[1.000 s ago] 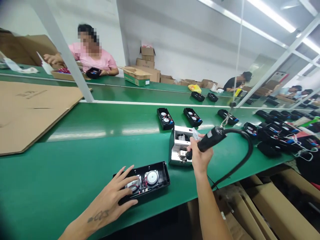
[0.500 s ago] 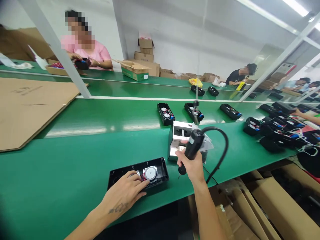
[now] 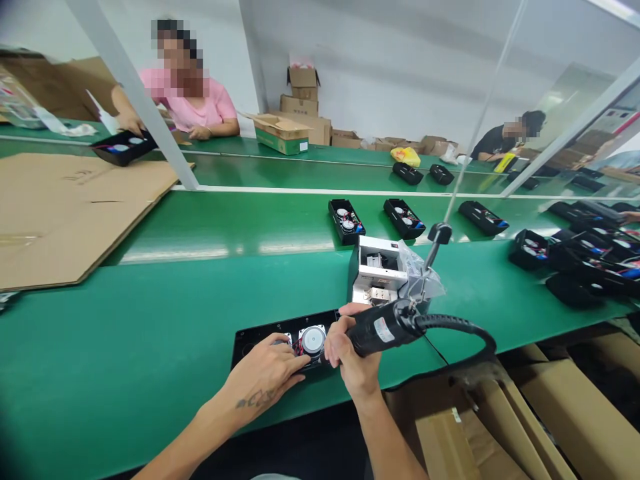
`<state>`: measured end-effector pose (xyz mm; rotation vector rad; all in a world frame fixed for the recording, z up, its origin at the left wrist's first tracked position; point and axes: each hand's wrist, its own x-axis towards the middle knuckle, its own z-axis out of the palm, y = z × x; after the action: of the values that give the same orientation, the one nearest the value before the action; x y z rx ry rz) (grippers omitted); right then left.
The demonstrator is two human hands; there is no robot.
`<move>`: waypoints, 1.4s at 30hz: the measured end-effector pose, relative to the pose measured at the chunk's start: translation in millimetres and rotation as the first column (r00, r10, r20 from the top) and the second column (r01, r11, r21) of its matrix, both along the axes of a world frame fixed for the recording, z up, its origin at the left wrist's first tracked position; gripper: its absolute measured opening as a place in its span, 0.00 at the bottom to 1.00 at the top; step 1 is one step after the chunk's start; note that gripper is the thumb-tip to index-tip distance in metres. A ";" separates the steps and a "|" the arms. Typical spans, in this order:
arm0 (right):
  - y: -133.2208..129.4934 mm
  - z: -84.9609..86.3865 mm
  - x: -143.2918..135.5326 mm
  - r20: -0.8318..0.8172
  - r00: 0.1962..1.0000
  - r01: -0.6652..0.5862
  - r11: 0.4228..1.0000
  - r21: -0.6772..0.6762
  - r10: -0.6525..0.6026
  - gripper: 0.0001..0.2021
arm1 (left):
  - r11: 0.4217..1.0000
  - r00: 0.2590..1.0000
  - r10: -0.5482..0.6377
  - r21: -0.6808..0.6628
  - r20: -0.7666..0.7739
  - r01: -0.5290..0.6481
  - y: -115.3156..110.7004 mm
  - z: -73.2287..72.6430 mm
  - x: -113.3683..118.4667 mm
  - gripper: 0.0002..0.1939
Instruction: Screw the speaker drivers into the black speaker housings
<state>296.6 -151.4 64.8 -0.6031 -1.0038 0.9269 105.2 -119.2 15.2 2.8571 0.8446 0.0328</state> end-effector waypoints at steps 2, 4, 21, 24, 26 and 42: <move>1.7 -2.8 -0.4 0.014 1.000 0.011 0.999 -0.031 -0.010 0.11 | 1.000 1.000 0.004 -0.005 -0.008 -0.004 -0.3 0.6 0.1 0.04; 2.7 -4.0 -0.8 0.027 1.000 0.016 0.999 -0.050 -0.015 0.12 | 1.000 1.000 0.005 -0.007 -0.010 -0.005 -0.6 1.1 0.1 0.04; -9.9 -28.1 -15.0 0.227 0.973 0.073 0.984 -0.162 -0.035 0.12 | 1.000 0.998 0.013 0.000 0.065 -0.013 -4.6 -1.6 -1.3 0.04; -15.3 -30.0 -16.5 0.303 0.953 0.102 0.968 -0.230 -0.028 0.15 | 1.000 0.989 0.015 -0.014 0.148 -0.013 -4.4 -9.5 -2.1 0.07; -16.6 -32.1 -19.3 0.313 0.949 0.128 0.962 -0.243 -0.047 0.16 | 1.000 0.982 0.013 -0.025 0.188 -0.008 -3.5 -13.0 -2.0 0.08; -4.1 -16.4 64.3 0.129 0.867 0.497 0.819 -0.287 -0.481 0.24 | 0.855 0.707 0.513 -0.366 0.488 -0.367 68.7 -17.4 -81.9 0.23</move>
<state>361.0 -155.5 48.5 -1.1021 -0.6927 0.6082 23.3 -50.4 -2.1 2.1381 1.2532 0.7542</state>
